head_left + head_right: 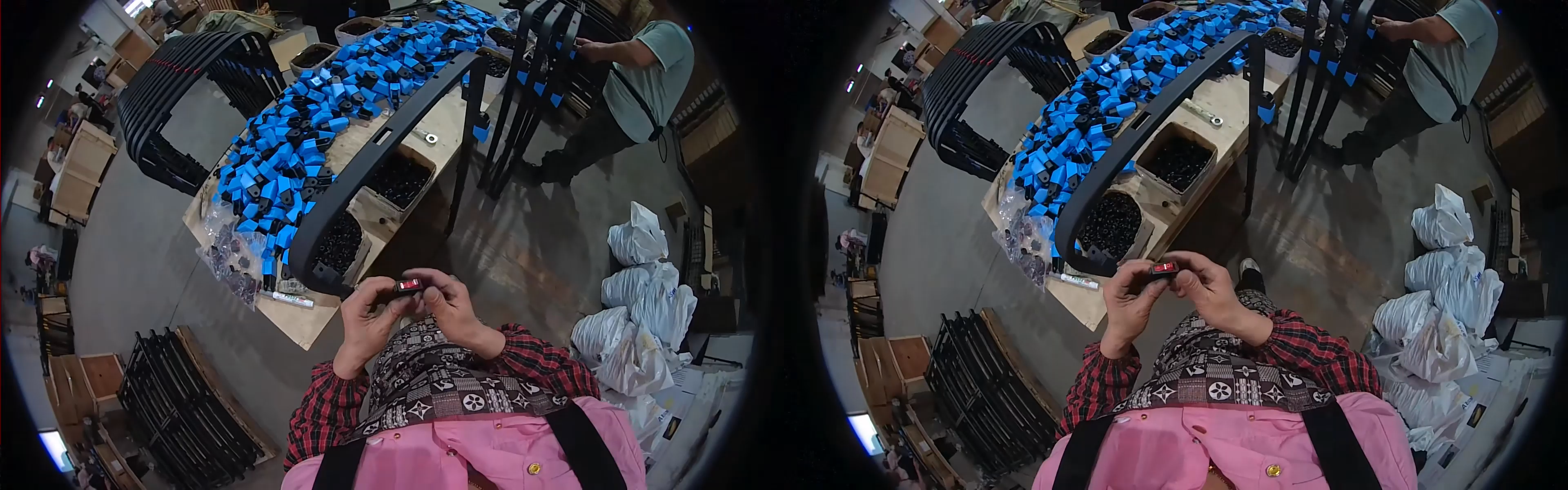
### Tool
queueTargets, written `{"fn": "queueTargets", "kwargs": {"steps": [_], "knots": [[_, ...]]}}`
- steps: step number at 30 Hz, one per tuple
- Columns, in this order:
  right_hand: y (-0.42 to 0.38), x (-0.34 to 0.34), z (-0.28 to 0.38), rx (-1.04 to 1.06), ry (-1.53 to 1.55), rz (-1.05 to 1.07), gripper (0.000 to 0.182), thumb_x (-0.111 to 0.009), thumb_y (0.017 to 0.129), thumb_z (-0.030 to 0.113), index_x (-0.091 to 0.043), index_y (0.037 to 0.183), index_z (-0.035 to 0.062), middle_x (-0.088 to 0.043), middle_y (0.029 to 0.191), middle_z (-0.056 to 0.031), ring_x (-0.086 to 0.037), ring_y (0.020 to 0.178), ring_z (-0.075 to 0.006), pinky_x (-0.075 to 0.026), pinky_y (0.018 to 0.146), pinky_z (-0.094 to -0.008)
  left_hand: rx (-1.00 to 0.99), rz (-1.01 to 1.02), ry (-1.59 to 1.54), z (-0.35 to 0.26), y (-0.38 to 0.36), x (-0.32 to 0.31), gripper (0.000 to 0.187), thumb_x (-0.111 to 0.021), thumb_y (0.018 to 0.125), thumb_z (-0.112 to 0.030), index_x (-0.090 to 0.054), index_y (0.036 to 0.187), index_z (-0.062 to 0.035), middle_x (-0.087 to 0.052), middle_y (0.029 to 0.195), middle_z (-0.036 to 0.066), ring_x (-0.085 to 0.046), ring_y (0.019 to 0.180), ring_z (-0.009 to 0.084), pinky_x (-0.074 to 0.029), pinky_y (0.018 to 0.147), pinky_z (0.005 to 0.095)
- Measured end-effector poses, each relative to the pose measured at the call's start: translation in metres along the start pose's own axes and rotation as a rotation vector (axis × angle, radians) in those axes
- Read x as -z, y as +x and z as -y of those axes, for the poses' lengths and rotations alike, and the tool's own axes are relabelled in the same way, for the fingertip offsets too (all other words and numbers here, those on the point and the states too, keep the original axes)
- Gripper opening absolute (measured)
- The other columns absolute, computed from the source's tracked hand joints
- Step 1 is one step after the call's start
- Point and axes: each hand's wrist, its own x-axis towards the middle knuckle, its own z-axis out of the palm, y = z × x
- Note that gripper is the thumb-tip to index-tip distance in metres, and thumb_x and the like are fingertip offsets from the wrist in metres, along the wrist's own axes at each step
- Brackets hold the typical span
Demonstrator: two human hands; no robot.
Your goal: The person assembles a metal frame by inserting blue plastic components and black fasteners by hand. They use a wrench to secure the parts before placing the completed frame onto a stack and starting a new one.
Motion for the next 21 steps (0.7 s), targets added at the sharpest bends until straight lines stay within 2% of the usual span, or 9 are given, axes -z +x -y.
{"fn": "queueTargets", "kwargs": {"steps": [4, 7, 9, 10, 11, 14, 18, 20, 21], "knots": [[0.015, 0.005, 0.007, 0.128, -0.104, 0.002, 0.023, -0.056, 0.085, 0.015, -0.055, 0.101, -0.0014, -0.053, 0.083, -0.0027, -0.051, 0.072, -0.0074, -0.044, 0.062, -0.0203, 0.08, -0.035, -0.079, 0.006, 0.005, -0.012, 0.024, -0.063, 0.073, 0.004, -0.054, 0.095, 0.0018, -0.055, 0.09, 0.007, -0.056, 0.08, 0.0148, -0.046, 0.07, 0.025], [0.03, 0.02, 0.003, 0.101, -0.147, 0.027, 0.021, -0.057, 0.083, 0.007, -0.055, 0.1, -0.0025, -0.052, 0.086, -0.0042, -0.053, 0.072, -0.0078, -0.045, 0.061, -0.021, -0.063, -0.276, 0.288, -0.016, 0.024, -0.021, 0.026, -0.062, 0.073, 0.006, -0.056, 0.098, 0.0023, -0.056, 0.091, 0.01, -0.058, 0.08, 0.0201, -0.047, 0.07, 0.0277], [0.042, 0.033, 0.007, 0.11, -0.307, 0.14, 0.021, -0.059, 0.081, 0.007, -0.055, 0.1, -0.0019, -0.052, 0.084, -0.0052, -0.054, 0.072, -0.0082, -0.045, 0.06, -0.0212, -0.317, -0.003, 0.564, -0.014, 0.034, -0.019, 0.027, -0.059, 0.074, 0.007, -0.057, 0.1, 0.0025, -0.057, 0.092, 0.013, -0.059, 0.079, 0.0242, -0.047, 0.07, 0.0283], [0.048, 0.04, 0.007, 0.016, -0.305, 0.142, 0.02, -0.06, 0.08, 0.007, -0.056, 0.097, -0.0015, -0.054, 0.081, -0.0069, -0.055, 0.069, -0.0106, -0.045, 0.059, -0.0218, -0.308, -0.021, 0.573, -0.014, 0.041, -0.022, 0.026, -0.058, 0.074, 0.006, -0.058, 0.1, 0.0024, -0.057, 0.093, 0.016, -0.058, 0.079, 0.0273, -0.047, 0.069, 0.0289], [0.056, 0.047, 0.01, 0.081, -0.396, 0.164, 0.019, -0.061, 0.079, 0.007, -0.057, 0.096, -0.0013, -0.055, 0.08, -0.0079, -0.056, 0.068, -0.0125, -0.046, 0.058, -0.0227, -0.319, -0.017, 0.569, -0.013, 0.047, -0.025, 0.026, -0.058, 0.074, 0.006, -0.058, 0.1, 0.0024, -0.057, 0.093, 0.016, -0.058, 0.079, 0.0273, -0.047, 0.069, 0.0289], [0.076, 0.069, 0.012, 0.131, -0.438, 0.173, 0.019, -0.064, 0.076, 0.009, -0.058, 0.092, -0.0003, -0.057, 0.078, -0.0106, -0.059, 0.067, -0.0177, -0.047, 0.057, -0.0265, -0.091, -0.032, 0.551, -0.01, 0.06, -0.038, 0.025, -0.057, 0.076, 0.004, -0.058, 0.101, 0.0009, -0.057, 0.09, 0.015, -0.057, 0.077, 0.0253, -0.046, 0.067, 0.0274], [0.11, 0.107, 0.02, 0.169, -0.561, 0.306, 0.025, -0.066, 0.074, 0.011, -0.058, 0.095, 0.0002, -0.057, 0.077, -0.0113, -0.06, 0.071, -0.0184, -0.048, 0.059, -0.0269, -0.064, -0.032, 0.547, 0.0, 0.083, -0.058, 0.026, -0.057, 0.077, 0.004, -0.058, 0.102, 0.0015, -0.056, 0.088, 0.014, -0.056, 0.078, 0.0227, -0.044, 0.068, 0.0263], [0.153, 0.13, 0.037, 0.093, -0.505, 0.413, 0.027, -0.064, 0.075, 0.012, -0.056, 0.099, 0.0001, -0.059, 0.079, -0.0119, -0.061, 0.072, -0.0187, -0.048, 0.063, -0.0272, -0.074, -0.178, 0.552, 0.002, 0.095, -0.072, 0.025, -0.057, 0.078, 0.003, -0.058, 0.103, 0.0018, -0.055, 0.088, 0.015, -0.056, 0.073, 0.0218, -0.046, 0.065, 0.0288], [0.186, 0.145, 0.038, -0.014, -0.387, 0.289, 0.027, -0.06, 0.078, 0.013, -0.056, 0.101, 0.0003, -0.06, 0.079, -0.012, -0.06, 0.073, -0.0185, -0.047, 0.065, -0.0283, 0.112, -0.275, 0.422, -0.005, 0.098, -0.077, 0.025, -0.056, 0.078, 0.002, -0.057, 0.103, 0.0041, -0.055, 0.089, 0.015, -0.055, 0.074, 0.0203, -0.047, 0.066, 0.028]]}}
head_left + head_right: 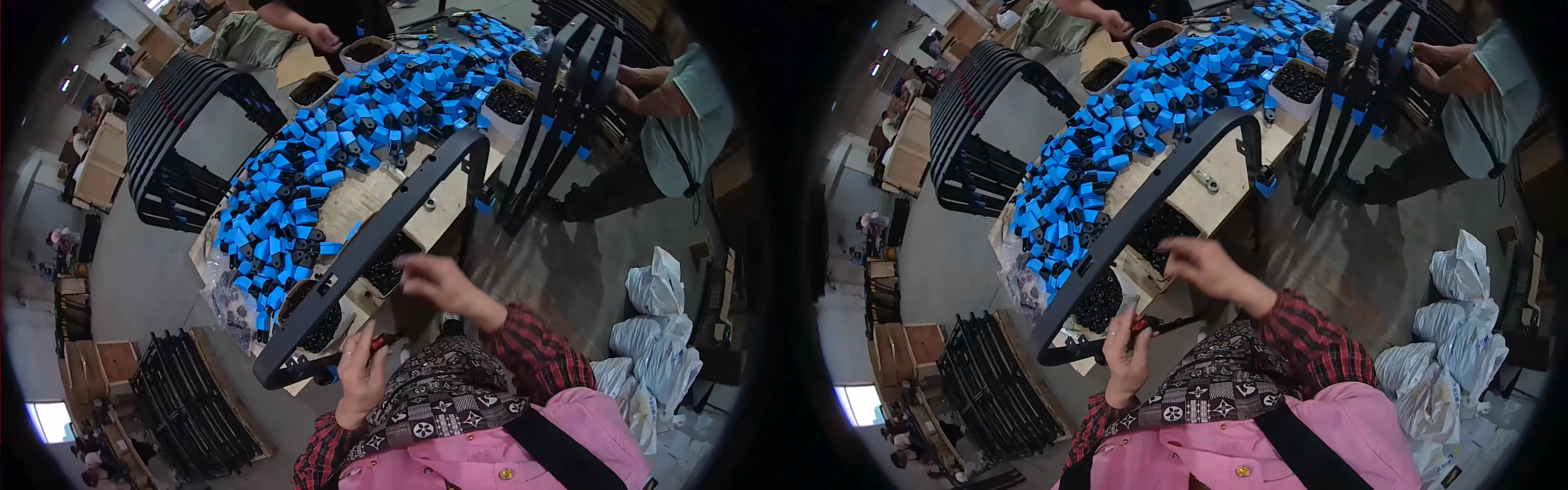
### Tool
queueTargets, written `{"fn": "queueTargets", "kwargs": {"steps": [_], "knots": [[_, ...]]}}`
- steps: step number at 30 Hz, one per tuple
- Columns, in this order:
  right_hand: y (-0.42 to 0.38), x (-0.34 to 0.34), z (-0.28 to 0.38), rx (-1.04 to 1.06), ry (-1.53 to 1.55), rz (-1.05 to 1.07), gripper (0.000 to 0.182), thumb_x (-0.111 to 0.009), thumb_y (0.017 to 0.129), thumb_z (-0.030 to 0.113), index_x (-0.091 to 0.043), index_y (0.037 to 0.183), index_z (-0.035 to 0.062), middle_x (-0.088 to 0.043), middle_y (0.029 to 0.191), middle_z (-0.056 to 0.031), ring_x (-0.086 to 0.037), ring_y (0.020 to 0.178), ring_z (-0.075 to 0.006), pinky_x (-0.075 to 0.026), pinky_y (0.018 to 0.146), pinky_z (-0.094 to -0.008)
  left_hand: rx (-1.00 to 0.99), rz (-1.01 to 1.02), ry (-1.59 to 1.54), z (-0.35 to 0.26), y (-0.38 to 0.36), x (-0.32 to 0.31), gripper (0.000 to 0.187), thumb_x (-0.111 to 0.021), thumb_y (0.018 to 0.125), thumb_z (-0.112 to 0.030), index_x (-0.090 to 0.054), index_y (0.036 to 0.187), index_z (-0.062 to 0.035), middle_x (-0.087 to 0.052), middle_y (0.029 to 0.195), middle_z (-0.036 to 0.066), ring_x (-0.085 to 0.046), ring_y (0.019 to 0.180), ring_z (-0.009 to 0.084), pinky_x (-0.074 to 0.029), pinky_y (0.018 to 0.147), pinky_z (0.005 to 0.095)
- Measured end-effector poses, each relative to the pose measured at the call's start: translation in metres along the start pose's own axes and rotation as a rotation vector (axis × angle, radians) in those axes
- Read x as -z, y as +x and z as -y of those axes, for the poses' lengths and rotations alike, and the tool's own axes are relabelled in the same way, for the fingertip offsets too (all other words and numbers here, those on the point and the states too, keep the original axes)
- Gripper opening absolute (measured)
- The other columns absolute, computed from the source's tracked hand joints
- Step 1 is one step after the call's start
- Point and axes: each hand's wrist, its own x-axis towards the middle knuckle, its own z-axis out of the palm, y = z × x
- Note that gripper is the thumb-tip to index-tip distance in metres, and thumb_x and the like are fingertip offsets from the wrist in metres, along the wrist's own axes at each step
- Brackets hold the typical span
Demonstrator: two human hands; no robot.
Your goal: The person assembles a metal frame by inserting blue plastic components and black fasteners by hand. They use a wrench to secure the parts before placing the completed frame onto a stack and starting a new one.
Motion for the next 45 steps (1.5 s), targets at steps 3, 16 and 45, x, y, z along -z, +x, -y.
{"fn": "queueTargets", "kwargs": {"steps": [3, 16, 45], "knots": [[0.097, 0.048, -0.118, 0.089, -0.504, -0.47, 0.023, -0.057, 0.078, 0.016, -0.056, 0.093, -0.0004, -0.058, 0.077, -0.0181, -0.056, 0.075, -0.0345, -0.044, 0.066, -0.0391, -0.008, -0.094, -0.04, -0.032, 0.001, 0.014, 0.027, -0.058, 0.076, 0.002, -0.057, 0.103, 0.0049, -0.055, 0.088, 0.015, -0.056, 0.074, 0.0213, -0.047, 0.067, 0.0278], [0.103, 0.084, -0.222, 0.035, -0.791, -0.249, 0.021, -0.043, 0.087, 0.017, -0.049, 0.094, -0.0016, -0.056, 0.072, -0.0161, -0.057, 0.067, -0.0288, -0.045, 0.054, -0.0345, -0.362, -0.387, 0.49, -0.049, 0.08, 0.044, 0.025, -0.059, 0.077, 0.0, -0.057, 0.102, 0.0029, -0.06, 0.082, 0.014, -0.058, 0.072, 0.0202, -0.044, 0.067, 0.0259], [-0.034, -0.042, 0.106, 0.095, -0.337, -0.27, 0.031, -0.053, 0.083, 0.015, -0.047, 0.111, 0.0009, -0.057, 0.071, -0.0143, -0.056, 0.063, -0.0237, -0.044, 0.061, -0.031, -0.52, -0.153, 0.436, -0.035, 0.094, 0.051, 0.018, -0.061, 0.071, -0.005, -0.059, 0.088, -0.0012, -0.055, 0.079, 0.015, -0.053, 0.073, 0.0319, -0.043, 0.064, 0.0376]]}}
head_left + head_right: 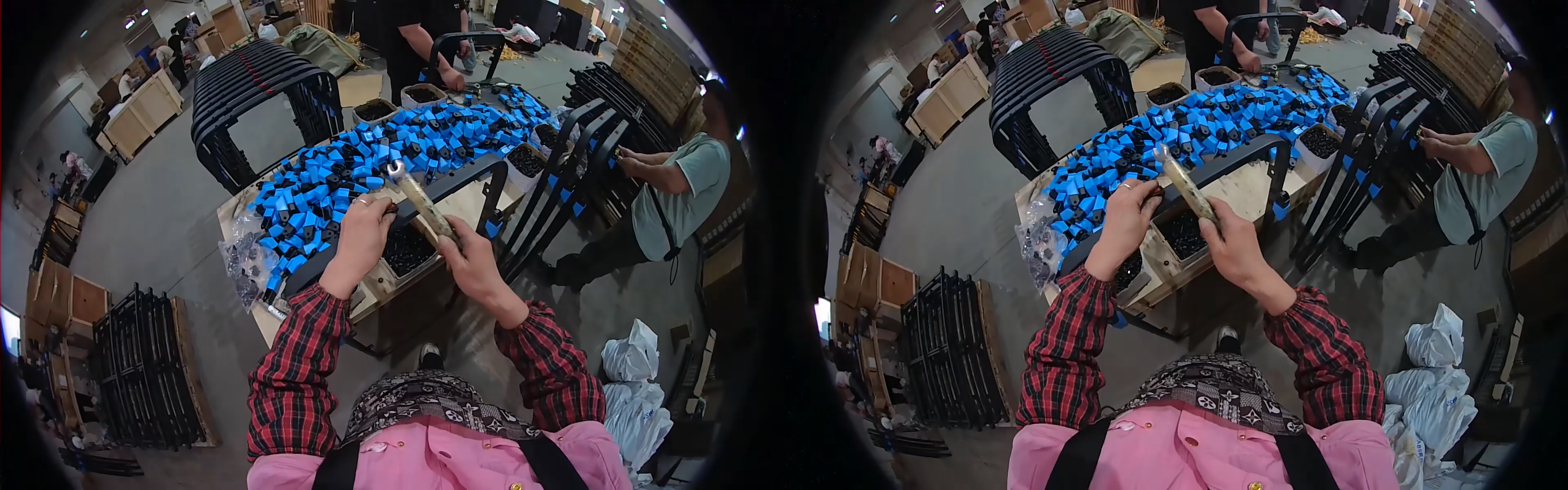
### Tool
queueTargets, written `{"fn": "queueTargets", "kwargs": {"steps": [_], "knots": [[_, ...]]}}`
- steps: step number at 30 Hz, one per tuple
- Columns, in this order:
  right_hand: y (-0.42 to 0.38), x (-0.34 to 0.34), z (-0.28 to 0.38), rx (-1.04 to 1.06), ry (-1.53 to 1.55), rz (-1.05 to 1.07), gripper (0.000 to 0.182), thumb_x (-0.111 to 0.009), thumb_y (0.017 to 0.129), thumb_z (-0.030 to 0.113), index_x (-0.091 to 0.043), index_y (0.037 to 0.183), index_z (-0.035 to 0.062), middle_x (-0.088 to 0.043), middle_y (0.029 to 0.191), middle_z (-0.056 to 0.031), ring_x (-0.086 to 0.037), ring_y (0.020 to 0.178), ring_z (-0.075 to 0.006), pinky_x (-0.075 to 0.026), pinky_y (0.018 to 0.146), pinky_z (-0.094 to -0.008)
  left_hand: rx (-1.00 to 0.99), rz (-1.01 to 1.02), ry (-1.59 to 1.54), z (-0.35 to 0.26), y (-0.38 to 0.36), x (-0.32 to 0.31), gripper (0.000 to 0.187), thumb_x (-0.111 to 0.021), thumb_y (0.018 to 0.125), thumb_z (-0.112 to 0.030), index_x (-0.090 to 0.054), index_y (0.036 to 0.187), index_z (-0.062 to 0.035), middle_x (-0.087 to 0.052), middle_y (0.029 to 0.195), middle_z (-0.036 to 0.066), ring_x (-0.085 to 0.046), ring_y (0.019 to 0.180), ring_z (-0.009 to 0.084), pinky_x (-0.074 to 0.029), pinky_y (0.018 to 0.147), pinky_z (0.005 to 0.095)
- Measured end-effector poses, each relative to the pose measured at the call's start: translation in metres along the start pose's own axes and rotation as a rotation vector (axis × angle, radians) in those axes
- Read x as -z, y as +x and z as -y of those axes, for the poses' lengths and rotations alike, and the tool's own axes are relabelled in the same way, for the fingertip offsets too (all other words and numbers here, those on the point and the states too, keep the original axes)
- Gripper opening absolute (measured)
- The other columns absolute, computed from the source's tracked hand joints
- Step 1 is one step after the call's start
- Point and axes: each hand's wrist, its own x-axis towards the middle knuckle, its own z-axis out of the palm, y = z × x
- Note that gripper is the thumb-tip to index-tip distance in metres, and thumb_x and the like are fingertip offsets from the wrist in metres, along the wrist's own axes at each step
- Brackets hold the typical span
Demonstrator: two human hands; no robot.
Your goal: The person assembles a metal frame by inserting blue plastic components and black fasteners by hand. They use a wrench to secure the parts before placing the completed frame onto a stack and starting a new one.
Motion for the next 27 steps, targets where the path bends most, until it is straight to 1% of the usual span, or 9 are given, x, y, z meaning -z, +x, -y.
{"fn": "queueTargets", "kwargs": {"steps": [3, 7, 11, 16, 19, 20, 21, 23, 27], "knots": [[0.013, -0.013, -0.003, 0.117, -0.157, -0.002, 0.028, -0.052, 0.083, 0.018, -0.049, 0.106, 0.0008, -0.058, 0.079, -0.0206, -0.057, 0.072, -0.0357, -0.044, 0.062, -0.0375, 0.07, -0.064, -0.051, -0.001, -0.003, -0.002, 0.02, -0.061, 0.071, -0.004, -0.061, 0.091, -0.0007, -0.056, 0.077, 0.014, -0.055, 0.071, 0.0305, -0.043, 0.063, 0.0357], [0.021, -0.026, -0.01, 0.081, -0.232, -0.02, 0.029, -0.053, 0.082, 0.016, -0.049, 0.107, 0.0013, -0.059, 0.079, -0.0199, -0.058, 0.072, -0.034, -0.045, 0.062, -0.0372, 0.084, -0.046, -0.075, 0.001, 0.002, 0.003, 0.021, -0.062, 0.07, -0.006, -0.062, 0.091, -0.0012, -0.056, 0.078, 0.015, -0.054, 0.07, 0.0305, -0.043, 0.062, 0.0362], [0.028, -0.033, -0.001, 0.135, -0.113, -0.116, 0.034, -0.059, 0.078, 0.015, -0.05, 0.107, 0.0001, -0.06, 0.081, -0.0195, -0.06, 0.073, -0.0315, -0.046, 0.064, -0.0355, 0.144, 0.066, -0.024, -0.001, 0.002, 0.007, 0.019, -0.061, 0.07, -0.008, -0.061, 0.088, -0.002, -0.055, 0.078, 0.017, -0.053, 0.076, 0.0337, -0.043, 0.065, 0.0405], [0.071, -0.046, 0.001, 0.163, 0.064, -0.122, 0.035, -0.062, 0.075, 0.013, -0.052, 0.104, -0.0024, -0.061, 0.082, -0.0183, -0.06, 0.073, -0.0294, -0.046, 0.065, -0.0338, 0.018, 0.044, -0.07, 0.005, 0.002, 0.01, 0.018, -0.058, 0.075, -0.008, -0.062, 0.092, -0.0036, -0.057, 0.081, 0.015, -0.052, 0.076, 0.0315, -0.043, 0.068, 0.038], [0.084, -0.05, 0.005, 0.124, -0.014, 0.027, 0.031, -0.061, 0.076, 0.012, -0.053, 0.102, -0.0025, -0.062, 0.078, -0.0141, -0.061, 0.067, -0.0224, -0.048, 0.061, -0.031, 0.051, 0.171, -0.18, 0.009, 0.009, 0.022, 0.018, -0.056, 0.08, -0.009, -0.061, 0.095, -0.0015, -0.053, 0.073, 0.013, -0.051, 0.071, 0.0264, -0.041, 0.062, 0.0332], [0.085, -0.047, 0.008, 0.033, 0.023, 0.098, 0.029, -0.06, 0.077, 0.012, -0.054, 0.101, -0.0028, -0.062, 0.077, -0.0121, -0.061, 0.065, -0.0186, -0.048, 0.058, -0.0292, 0.048, 0.188, -0.197, 0.011, 0.011, 0.023, 0.019, -0.057, 0.079, -0.009, -0.061, 0.096, -0.0023, -0.053, 0.072, 0.011, -0.051, 0.068, 0.024, -0.04, 0.06, 0.0319], [0.086, -0.045, 0.01, -0.058, 0.059, 0.167, 0.027, -0.06, 0.077, 0.012, -0.055, 0.099, -0.003, -0.062, 0.075, -0.0101, -0.06, 0.063, -0.0149, -0.049, 0.056, -0.0274, 0.056, 0.187, -0.2, 0.01, 0.01, 0.025, 0.019, -0.057, 0.079, -0.009, -0.061, 0.096, -0.0023, -0.053, 0.072, 0.011, -0.051, 0.068, 0.024, -0.04, 0.06, 0.0319], [0.087, -0.046, 0.006, -0.065, 0.071, 0.169, 0.027, -0.06, 0.078, 0.012, -0.054, 0.099, -0.0038, -0.062, 0.074, -0.0094, -0.06, 0.061, -0.0131, -0.049, 0.054, -0.0259, 0.149, 0.133, -0.239, 0.004, 0.01, 0.025, 0.019, -0.058, 0.075, -0.008, -0.062, 0.093, -0.0045, -0.056, 0.075, 0.014, -0.053, 0.069, 0.0294, -0.042, 0.062, 0.0366], [0.086, -0.045, 0.008, -0.129, 0.097, 0.192, 0.024, -0.056, 0.081, 0.01, -0.053, 0.101, -0.0039, -0.058, 0.077, -0.005, -0.055, 0.06, -0.0078, -0.046, 0.053, -0.0211, 0.112, 0.04, -0.2, 0.003, 0.0, 0.019, 0.018, -0.059, 0.075, -0.008, -0.062, 0.092, -0.0048, -0.056, 0.075, 0.014, -0.054, 0.068, 0.0304, -0.043, 0.062, 0.0368]]}}
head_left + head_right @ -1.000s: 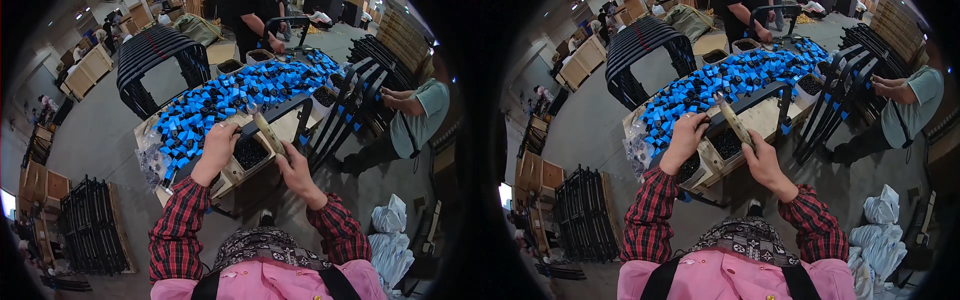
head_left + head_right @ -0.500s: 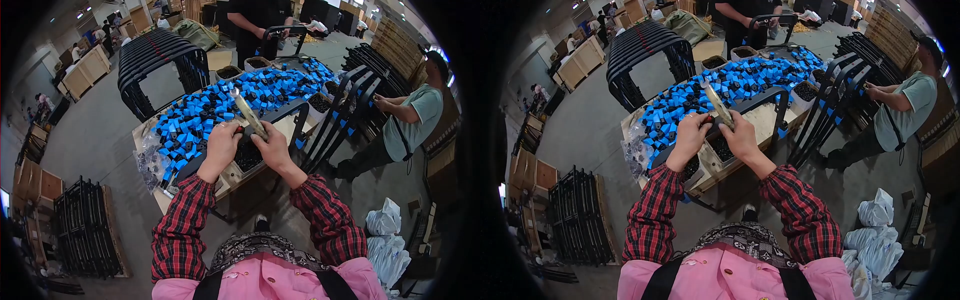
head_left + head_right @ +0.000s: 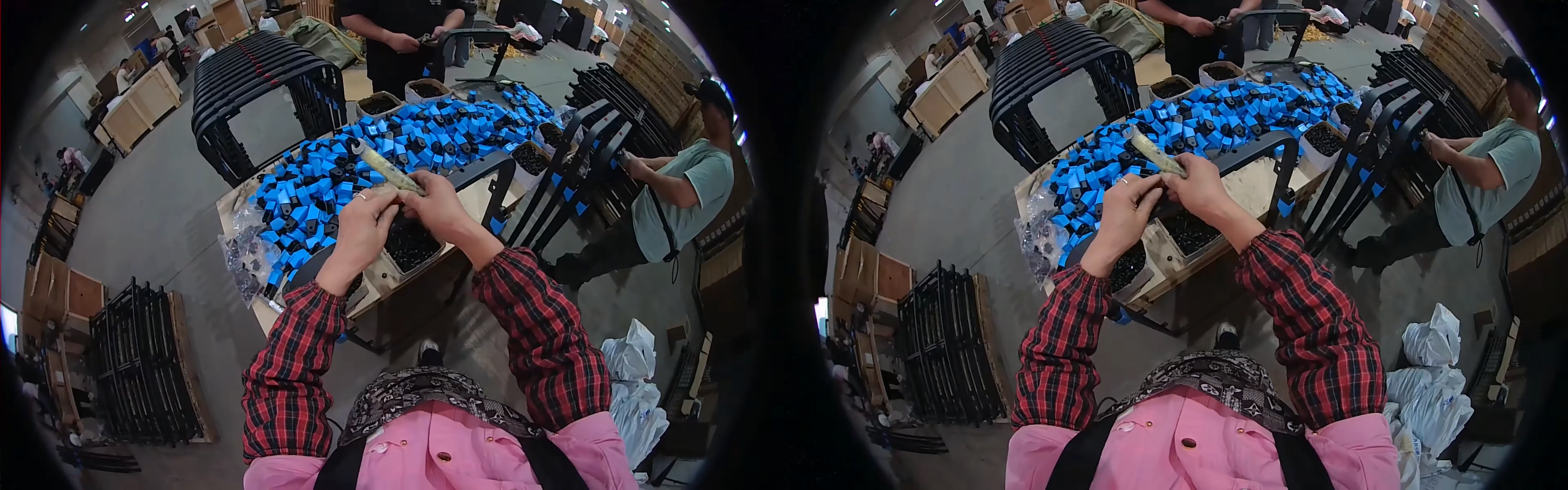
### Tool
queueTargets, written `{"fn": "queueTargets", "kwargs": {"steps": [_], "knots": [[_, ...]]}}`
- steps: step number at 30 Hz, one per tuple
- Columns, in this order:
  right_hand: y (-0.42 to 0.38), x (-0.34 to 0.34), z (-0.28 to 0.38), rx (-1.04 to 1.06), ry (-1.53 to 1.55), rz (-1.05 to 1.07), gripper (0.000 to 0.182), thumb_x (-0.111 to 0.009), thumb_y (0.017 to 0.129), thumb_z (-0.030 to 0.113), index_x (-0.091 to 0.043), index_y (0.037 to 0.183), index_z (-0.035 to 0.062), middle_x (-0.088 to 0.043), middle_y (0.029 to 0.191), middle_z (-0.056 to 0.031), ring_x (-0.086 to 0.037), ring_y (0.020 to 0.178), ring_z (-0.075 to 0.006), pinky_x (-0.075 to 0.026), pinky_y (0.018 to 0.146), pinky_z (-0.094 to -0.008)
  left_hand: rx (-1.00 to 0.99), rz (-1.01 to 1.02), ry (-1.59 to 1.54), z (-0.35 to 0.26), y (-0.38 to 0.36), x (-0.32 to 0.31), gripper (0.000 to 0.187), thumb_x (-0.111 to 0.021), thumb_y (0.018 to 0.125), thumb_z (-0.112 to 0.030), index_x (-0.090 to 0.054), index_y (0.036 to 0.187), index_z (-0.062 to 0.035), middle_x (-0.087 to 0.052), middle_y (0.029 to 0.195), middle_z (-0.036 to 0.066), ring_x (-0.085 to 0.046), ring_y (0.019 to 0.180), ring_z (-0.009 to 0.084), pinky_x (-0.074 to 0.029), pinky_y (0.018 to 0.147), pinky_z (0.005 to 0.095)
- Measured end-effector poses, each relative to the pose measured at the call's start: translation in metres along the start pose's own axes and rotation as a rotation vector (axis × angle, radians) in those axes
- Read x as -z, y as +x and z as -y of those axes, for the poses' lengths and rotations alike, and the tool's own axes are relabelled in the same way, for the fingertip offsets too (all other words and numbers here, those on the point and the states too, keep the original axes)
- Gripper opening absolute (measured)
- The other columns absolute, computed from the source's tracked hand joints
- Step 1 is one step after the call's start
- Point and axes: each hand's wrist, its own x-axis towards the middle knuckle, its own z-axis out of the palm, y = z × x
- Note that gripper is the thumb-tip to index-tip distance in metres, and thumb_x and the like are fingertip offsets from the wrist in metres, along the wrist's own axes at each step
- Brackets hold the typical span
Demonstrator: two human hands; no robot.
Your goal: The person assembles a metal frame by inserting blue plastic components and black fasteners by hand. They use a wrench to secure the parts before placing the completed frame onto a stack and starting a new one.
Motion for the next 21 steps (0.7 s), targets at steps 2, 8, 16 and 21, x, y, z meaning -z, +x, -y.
{"fn": "queueTargets", "kwargs": {"steps": [2, 8, 16, 21], "knots": [[0.001, 0.003, 0.001, -0.036, 0.052, 0.014, 0.024, -0.055, 0.081, 0.01, -0.052, 0.101, -0.004, -0.058, 0.077, -0.0052, -0.056, 0.061, -0.0082, -0.046, 0.053, -0.021, -0.089, -0.021, 0.105, 0.003, -0.001, -0.004, 0.017, -0.057, 0.076, -0.008, -0.06, 0.093, -0.0053, -0.055, 0.08, 0.014, -0.054, 0.074, 0.0313, -0.044, 0.064, 0.0376], [0.005, 0.004, -0.001, -0.067, -0.05, 0.028, 0.021, -0.053, 0.08, 0.007, -0.053, 0.097, -0.0047, -0.058, 0.075, -0.006, -0.057, 0.062, -0.0107, -0.046, 0.053, -0.0229, -0.294, 0.057, 0.485, 0.002, 0.0, -0.005, 0.023, -0.052, 0.072, -0.002, -0.053, 0.094, -0.0033, -0.052, 0.084, 0.013, -0.051, 0.081, 0.0293, -0.045, 0.066, 0.0373], [0.005, 0.002, -0.012, 0.012, 0.136, -0.067, 0.022, -0.051, 0.083, 0.011, -0.052, 0.1, -0.0042, -0.056, 0.072, -0.0048, -0.054, 0.059, -0.0091, -0.044, 0.053, -0.0233, -0.4, 0.041, 0.671, -0.001, 0.002, -0.016, 0.024, -0.052, 0.068, -0.002, -0.054, 0.092, -0.0015, -0.051, 0.084, 0.011, -0.051, 0.08, 0.0268, -0.044, 0.067, 0.0335], [-0.026, 0.0, -0.01, 0.098, 0.062, -0.256, 0.026, -0.05, 0.085, 0.013, -0.052, 0.106, -0.0013, -0.056, 0.07, -0.0021, -0.05, 0.056, -0.0054, -0.042, 0.052, -0.0203, -0.312, -0.055, 0.398, 0.003, -0.003, -0.013, 0.023, -0.052, 0.071, -0.002, -0.057, 0.093, -0.0018, -0.053, 0.086, 0.01, -0.052, 0.081, 0.0275, -0.043, 0.069, 0.0367]]}}
